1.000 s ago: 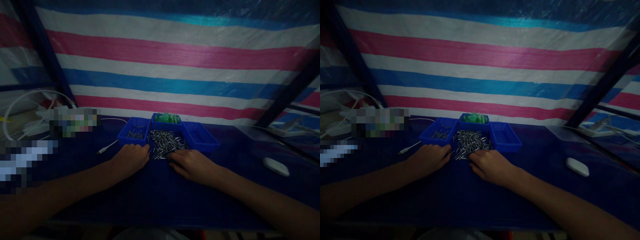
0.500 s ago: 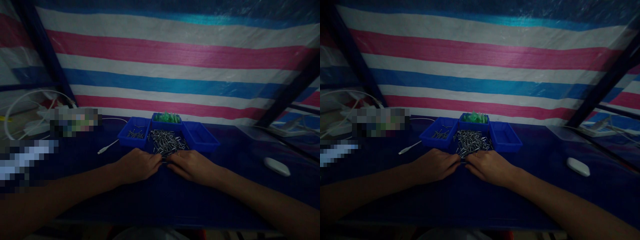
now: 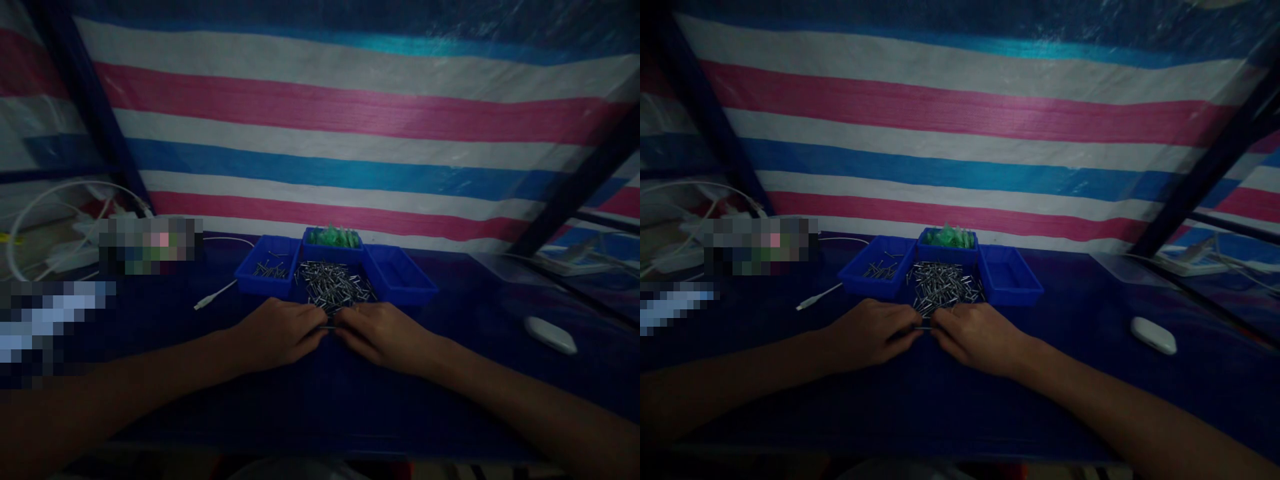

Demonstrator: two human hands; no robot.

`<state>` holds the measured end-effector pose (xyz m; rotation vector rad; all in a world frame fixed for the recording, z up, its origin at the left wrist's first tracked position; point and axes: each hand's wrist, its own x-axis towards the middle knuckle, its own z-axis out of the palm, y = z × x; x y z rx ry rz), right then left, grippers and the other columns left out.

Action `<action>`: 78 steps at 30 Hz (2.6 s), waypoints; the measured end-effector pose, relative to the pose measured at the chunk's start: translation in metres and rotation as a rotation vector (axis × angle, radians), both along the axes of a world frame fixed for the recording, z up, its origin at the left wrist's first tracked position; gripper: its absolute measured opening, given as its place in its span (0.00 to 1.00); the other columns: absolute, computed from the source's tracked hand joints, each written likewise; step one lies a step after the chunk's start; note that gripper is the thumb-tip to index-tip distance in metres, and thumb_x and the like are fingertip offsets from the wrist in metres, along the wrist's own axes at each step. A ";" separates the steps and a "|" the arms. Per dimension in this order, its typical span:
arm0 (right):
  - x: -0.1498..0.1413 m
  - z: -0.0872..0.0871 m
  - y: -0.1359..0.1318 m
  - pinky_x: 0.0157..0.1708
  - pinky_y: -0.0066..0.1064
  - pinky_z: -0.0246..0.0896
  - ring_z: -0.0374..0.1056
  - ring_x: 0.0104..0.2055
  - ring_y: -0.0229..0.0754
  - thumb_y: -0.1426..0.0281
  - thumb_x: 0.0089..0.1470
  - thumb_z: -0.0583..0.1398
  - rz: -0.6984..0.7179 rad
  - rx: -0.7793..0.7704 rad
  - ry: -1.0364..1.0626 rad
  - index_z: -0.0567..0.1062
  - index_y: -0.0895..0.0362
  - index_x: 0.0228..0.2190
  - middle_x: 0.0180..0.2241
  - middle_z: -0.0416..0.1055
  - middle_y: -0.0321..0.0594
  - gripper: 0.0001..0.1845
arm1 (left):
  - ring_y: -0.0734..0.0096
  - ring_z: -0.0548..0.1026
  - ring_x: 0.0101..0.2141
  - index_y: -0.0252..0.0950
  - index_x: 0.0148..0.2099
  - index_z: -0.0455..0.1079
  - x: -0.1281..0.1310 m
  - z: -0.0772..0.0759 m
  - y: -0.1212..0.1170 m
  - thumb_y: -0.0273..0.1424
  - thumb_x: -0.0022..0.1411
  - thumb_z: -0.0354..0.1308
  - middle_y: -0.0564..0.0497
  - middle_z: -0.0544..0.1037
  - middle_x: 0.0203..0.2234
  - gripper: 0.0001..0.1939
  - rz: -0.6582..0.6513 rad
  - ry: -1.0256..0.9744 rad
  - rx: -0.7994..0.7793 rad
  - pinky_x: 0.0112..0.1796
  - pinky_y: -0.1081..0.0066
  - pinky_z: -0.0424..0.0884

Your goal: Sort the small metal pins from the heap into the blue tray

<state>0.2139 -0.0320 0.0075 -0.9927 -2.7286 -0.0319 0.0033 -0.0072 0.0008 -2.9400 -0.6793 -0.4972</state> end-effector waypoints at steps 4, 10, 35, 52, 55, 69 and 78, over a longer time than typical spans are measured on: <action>0.000 0.000 0.000 0.26 0.26 0.52 0.61 0.25 0.35 0.70 0.59 0.48 -0.008 -0.058 0.029 0.66 0.60 0.33 0.25 0.66 0.38 0.09 | 0.77 0.69 0.26 0.35 0.34 0.63 0.001 -0.001 0.002 0.30 0.61 0.50 0.55 0.70 0.25 0.05 -0.036 -0.149 -0.146 0.27 0.77 0.62; -0.002 0.003 -0.002 0.26 0.25 0.53 0.63 0.26 0.34 0.71 0.58 0.49 -0.013 -0.169 0.091 0.66 0.60 0.34 0.25 0.66 0.37 0.07 | 0.79 0.69 0.27 0.35 0.38 0.67 0.004 0.002 0.000 0.27 0.59 0.53 0.54 0.72 0.28 0.04 -0.109 -0.283 -0.358 0.29 0.79 0.64; -0.002 0.009 -0.009 0.25 0.23 0.56 0.64 0.25 0.32 0.69 0.56 0.53 0.045 -0.329 0.372 0.66 0.59 0.38 0.25 0.67 0.33 0.07 | 0.75 0.72 0.32 0.33 0.40 0.67 0.005 -0.005 0.003 0.26 0.63 0.48 0.52 0.75 0.31 0.07 -0.053 -0.233 -0.253 0.34 0.75 0.66; 0.002 0.001 0.002 0.29 0.28 0.56 0.66 0.30 0.38 0.71 0.56 0.50 -0.070 -0.114 0.128 0.66 0.61 0.42 0.29 0.70 0.41 0.12 | 0.68 0.71 0.31 0.34 0.37 0.67 -0.025 0.044 0.033 0.33 0.61 0.47 0.49 0.73 0.29 0.10 0.466 -0.030 0.139 0.29 0.71 0.63; 0.002 -0.002 0.002 0.29 0.29 0.56 0.66 0.31 0.39 0.71 0.57 0.50 -0.057 -0.050 0.030 0.67 0.61 0.42 0.30 0.70 0.43 0.12 | 0.64 0.72 0.31 0.34 0.37 0.67 -0.036 0.047 0.045 0.33 0.62 0.45 0.46 0.73 0.30 0.12 0.629 0.114 0.183 0.25 0.72 0.60; 0.002 -0.001 0.001 0.29 0.28 0.55 0.65 0.30 0.38 0.72 0.57 0.50 -0.034 -0.014 -0.031 0.67 0.60 0.41 0.31 0.69 0.41 0.11 | 0.62 0.72 0.29 0.33 0.33 0.66 -0.021 0.039 0.022 0.31 0.63 0.43 0.47 0.73 0.28 0.12 0.468 0.231 0.389 0.22 0.72 0.59; 0.003 0.001 0.000 0.29 0.27 0.54 0.63 0.29 0.36 0.72 0.57 0.51 -0.030 -0.010 -0.084 0.68 0.60 0.34 0.29 0.67 0.39 0.07 | 0.67 0.72 0.21 0.35 0.36 0.66 -0.007 0.007 0.011 0.28 0.62 0.47 0.51 0.73 0.23 0.07 0.317 0.271 0.182 0.18 0.74 0.58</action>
